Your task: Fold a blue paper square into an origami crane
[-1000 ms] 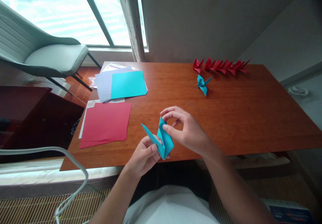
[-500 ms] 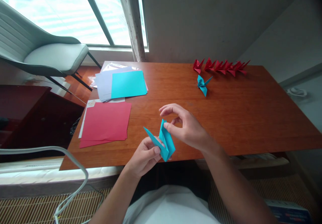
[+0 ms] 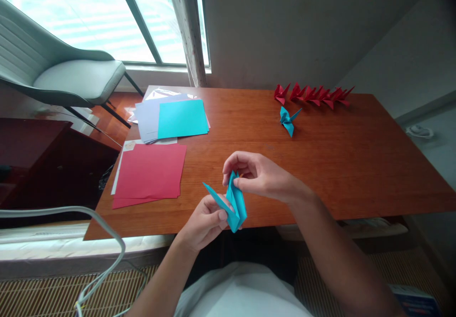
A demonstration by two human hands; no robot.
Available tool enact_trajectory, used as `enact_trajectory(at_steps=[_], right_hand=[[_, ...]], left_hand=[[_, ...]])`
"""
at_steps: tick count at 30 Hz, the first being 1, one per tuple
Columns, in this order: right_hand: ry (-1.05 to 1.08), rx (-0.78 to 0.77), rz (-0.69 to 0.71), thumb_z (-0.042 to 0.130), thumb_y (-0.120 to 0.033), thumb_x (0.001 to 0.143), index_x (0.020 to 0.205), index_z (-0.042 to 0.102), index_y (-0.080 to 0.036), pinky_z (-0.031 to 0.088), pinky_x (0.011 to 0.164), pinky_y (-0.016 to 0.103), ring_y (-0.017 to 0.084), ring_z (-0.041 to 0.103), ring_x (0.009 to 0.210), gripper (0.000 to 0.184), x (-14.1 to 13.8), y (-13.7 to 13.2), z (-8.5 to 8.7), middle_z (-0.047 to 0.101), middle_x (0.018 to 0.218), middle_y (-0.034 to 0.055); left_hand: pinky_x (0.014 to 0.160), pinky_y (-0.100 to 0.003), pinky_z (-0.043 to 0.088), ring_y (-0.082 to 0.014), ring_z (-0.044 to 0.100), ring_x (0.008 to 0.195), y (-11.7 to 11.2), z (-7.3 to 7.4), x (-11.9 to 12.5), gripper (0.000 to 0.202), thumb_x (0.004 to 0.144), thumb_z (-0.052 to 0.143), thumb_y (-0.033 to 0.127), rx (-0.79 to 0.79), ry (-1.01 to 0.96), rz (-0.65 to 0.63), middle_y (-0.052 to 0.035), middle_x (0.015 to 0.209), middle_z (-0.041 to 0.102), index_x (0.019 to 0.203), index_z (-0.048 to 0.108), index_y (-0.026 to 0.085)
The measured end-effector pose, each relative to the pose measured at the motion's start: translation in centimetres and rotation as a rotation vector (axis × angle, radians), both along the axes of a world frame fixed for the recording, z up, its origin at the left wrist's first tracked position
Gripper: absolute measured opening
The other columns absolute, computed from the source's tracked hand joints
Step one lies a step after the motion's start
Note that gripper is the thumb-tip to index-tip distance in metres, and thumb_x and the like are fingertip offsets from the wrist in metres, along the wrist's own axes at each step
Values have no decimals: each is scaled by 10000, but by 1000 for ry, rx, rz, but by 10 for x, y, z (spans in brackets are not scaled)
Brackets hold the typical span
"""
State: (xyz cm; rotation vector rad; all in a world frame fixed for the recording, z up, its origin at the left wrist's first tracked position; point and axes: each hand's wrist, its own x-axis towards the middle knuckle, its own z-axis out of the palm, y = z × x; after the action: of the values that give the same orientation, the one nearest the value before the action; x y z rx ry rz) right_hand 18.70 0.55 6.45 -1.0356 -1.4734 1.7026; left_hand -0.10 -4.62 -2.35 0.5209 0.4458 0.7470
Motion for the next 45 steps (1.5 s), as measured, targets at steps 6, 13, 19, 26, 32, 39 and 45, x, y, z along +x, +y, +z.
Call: enact_trajectory(at_steps=[6,13,19,26,32,39,45], right_hand=[[9,-8,-59,573,-96,711,860,590,-196,561,716,280,155,685,786,181,-4,0,2,701,791,0],[-6,-13,-112,535,-66,717,871,596,-196,557,697,281,162,697,765,211,-6,0,1,716,758,1],[-9,11,-103,561,-97,755,916,611,-195,569,753,305,173,704,818,195,-4,-2,1,725,817,16],[-30,42,-94,522,-59,713,939,618,-191,563,709,292,166,692,777,278,-7,-5,2,717,797,7],[-28,-2,-134,529,-94,797,948,613,-187,545,689,279,165,701,754,196,-8,0,-3,734,763,12],[-148,112,-255,604,-344,921,1061,624,-196,548,702,282,177,690,890,205,-5,-11,-3,723,1002,57],[-370,222,-256,693,-181,814,1207,602,-216,564,716,278,148,674,821,405,-2,-22,-5,718,1000,25]], left_hand=[[595,-242,522,-132,651,617,-1,0,0,289,710,886,373,-13,15,-4,-17,737,675,773,702,160],[607,-246,527,-129,640,637,-1,-1,-1,255,727,875,361,-1,2,4,-17,748,677,775,714,170],[616,-241,530,-130,650,649,0,0,1,184,752,859,324,3,-31,19,-26,758,691,789,750,180],[617,-231,535,-133,664,662,1,4,3,162,747,867,316,29,-10,23,-26,750,706,804,779,192],[611,-231,534,-141,679,671,0,3,2,178,738,873,322,24,-8,15,-17,755,706,806,773,192],[628,-227,508,-124,632,658,1,5,4,223,724,881,342,36,46,50,-12,733,673,788,755,171],[763,-253,497,-127,616,751,2,3,9,175,783,836,316,96,114,108,-20,766,681,864,781,171]])
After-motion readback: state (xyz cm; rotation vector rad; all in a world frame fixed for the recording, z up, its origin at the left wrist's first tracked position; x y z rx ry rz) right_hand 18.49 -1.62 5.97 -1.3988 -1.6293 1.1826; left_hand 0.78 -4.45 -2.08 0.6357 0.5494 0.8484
